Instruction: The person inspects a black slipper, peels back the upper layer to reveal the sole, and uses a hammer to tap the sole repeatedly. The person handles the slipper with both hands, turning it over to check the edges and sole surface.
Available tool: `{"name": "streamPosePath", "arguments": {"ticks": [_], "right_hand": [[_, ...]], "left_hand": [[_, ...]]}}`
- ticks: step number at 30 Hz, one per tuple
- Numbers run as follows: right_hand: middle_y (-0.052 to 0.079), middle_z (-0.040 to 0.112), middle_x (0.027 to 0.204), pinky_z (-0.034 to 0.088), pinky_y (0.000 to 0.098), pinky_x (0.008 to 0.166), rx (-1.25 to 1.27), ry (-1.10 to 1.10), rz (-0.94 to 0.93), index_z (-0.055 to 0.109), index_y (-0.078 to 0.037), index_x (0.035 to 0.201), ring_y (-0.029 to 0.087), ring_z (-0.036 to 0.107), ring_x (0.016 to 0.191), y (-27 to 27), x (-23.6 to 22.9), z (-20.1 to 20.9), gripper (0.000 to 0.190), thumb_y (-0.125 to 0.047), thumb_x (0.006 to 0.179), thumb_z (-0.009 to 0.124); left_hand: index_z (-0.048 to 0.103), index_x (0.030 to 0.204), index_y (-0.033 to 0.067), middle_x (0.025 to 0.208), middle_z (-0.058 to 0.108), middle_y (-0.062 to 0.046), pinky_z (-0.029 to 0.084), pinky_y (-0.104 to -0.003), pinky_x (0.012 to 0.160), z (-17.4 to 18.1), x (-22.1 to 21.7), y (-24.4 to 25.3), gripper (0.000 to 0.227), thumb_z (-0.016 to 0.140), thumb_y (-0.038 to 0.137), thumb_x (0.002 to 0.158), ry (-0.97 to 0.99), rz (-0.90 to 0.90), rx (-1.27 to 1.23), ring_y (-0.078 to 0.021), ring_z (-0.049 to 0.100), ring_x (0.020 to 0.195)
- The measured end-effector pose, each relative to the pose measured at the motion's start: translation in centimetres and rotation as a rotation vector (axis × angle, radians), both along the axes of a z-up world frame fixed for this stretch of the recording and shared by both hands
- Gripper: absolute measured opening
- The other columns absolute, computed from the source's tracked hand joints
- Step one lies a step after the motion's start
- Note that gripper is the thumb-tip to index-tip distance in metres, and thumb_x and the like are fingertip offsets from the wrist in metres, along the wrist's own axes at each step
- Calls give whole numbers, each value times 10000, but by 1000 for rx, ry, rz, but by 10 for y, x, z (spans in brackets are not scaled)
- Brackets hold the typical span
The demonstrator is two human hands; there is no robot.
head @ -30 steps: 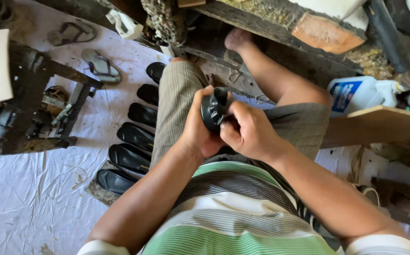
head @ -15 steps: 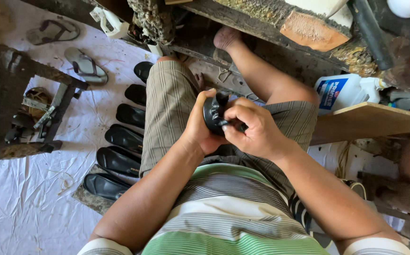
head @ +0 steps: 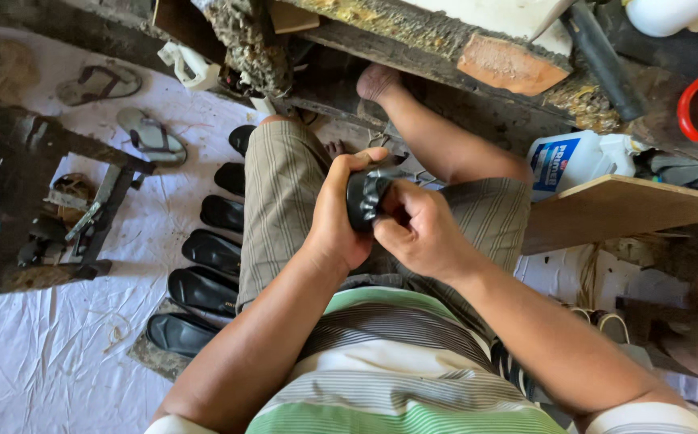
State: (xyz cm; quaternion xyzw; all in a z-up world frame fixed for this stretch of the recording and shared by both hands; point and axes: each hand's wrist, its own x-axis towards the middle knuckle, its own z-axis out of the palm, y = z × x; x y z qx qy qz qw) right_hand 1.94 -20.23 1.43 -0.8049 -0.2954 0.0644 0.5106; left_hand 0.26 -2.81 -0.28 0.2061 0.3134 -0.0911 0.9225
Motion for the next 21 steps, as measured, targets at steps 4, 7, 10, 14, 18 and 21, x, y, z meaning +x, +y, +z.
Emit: {"name": "streamPosePath", "arguments": {"ticks": [4, 7, 10, 14, 18, 21], "right_hand": [[52, 785, 997, 689, 403, 853, 177, 551, -62, 771, -43, 1132, 191, 775, 922, 3, 7, 1, 278, 57, 880, 829], [121, 847, 1060, 695, 427, 743, 26, 329, -90, 844, -68, 1239, 217, 829, 864, -3, 5, 28, 348, -54, 915, 970], [163, 850, 1254, 716, 470, 722, -9, -45, 9, 893, -94, 1339, 377, 858, 921, 1, -2, 68, 359, -129, 988, 957], [119, 872, 1262, 734, 479, 860, -27, -322, 50, 951, -114, 1299, 368, 877, 1034, -3, -4, 71, 274, -92, 1026, 925], [155, 786, 1144, 718, 530, 805, -41, -524, 201, 878, -58, 1217, 407, 812, 939, -4, 4, 84, 115, -100, 1127, 820], [98, 718, 992, 677, 489, 711, -31, -540, 192, 805, -80, 1088, 353, 766, 816, -7, 9, 55, 112, -170, 1144, 767]], "left_hand": [[851, 1467, 165, 794, 750, -123, 521, -351, 590, 27, -8, -3, 563, 830, 428, 970, -17, -13, 28, -258, 742, 683], [862, 1422, 170, 823, 736, -115, 523, -387, 575, 16, -2, -5, 502, 811, 442, 1004, -24, 3, -57, -254, 723, 720], [904, 1345, 160, 893, 832, -115, 546, -368, 694, 41, -12, -6, 463, 823, 424, 973, 20, -3, -111, -264, 783, 822], [894, 1425, 157, 947, 827, -120, 578, -367, 706, 17, -7, -14, 513, 813, 462, 1021, -9, -10, -143, -249, 739, 831], [884, 1461, 159, 945, 820, -102, 586, -376, 718, 20, -10, -16, 536, 792, 456, 1026, -22, -29, -144, -239, 737, 829], [866, 1448, 137, 955, 826, -137, 610, -401, 738, 28, -8, -18, 509, 786, 417, 1030, -80, -7, -106, -275, 760, 816]]}}
